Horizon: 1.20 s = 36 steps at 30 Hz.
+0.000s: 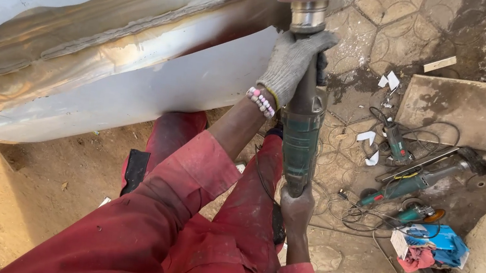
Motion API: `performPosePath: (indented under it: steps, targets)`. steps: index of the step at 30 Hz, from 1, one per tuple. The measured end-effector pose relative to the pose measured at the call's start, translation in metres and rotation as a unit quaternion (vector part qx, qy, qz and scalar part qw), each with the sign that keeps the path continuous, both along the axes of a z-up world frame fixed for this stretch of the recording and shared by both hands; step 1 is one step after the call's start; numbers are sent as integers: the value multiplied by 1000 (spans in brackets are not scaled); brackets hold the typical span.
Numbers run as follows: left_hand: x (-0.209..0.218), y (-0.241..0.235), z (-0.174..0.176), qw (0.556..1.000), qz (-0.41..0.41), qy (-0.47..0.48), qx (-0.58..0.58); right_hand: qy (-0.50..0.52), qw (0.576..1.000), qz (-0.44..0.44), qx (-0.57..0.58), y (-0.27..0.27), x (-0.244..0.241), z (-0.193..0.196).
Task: Polishing the surface of a large metal tank using a power polisher
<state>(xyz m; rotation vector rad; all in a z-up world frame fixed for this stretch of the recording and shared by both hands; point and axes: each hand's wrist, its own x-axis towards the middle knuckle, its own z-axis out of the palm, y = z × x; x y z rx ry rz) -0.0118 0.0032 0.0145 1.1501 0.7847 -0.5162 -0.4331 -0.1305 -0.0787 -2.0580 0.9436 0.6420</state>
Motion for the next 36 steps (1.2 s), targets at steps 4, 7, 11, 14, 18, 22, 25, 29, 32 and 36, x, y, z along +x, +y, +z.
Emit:
performPosePath:
  steps: [4, 7, 11, 14, 18, 22, 25, 29, 32, 36]
  targets:
    - [-11, 14, -3, 998, 24, 51, 3, 30, 999, -1, 17, 5, 2, 6]
    - [-23, 41, -6, 997, 70, 36, 2, 21, 999, 36, -4, 2, 1, -2]
    - [-30, 82, -13, 984, 155, 45, 71, 65, 992, 104, -9, 10, 7, -17]
    - [-39, 93, -21, 981, 156, 31, 113, 73, 991, 107, -21, 15, 5, -20]
    - [-29, 72, -47, 984, 156, -10, 81, 94, 992, 75, -39, 12, 16, -6]
    - [-28, 29, -23, 988, 154, 14, 30, 73, 994, 50, -58, -11, -11, -35]
    - [-29, 23, -40, 990, 141, -11, 5, 58, 993, 44, -91, -19, -22, -51]
    - [-36, 50, -19, 988, 152, 16, 22, 48, 993, 65, -80, -5, -5, -29]
    - [-44, 84, -11, 982, 176, 25, 57, 91, 988, 110, -64, 11, 15, -1]
    - [-47, 123, -20, 979, 175, 36, 99, 103, 984, 136, -42, 19, 9, -26]
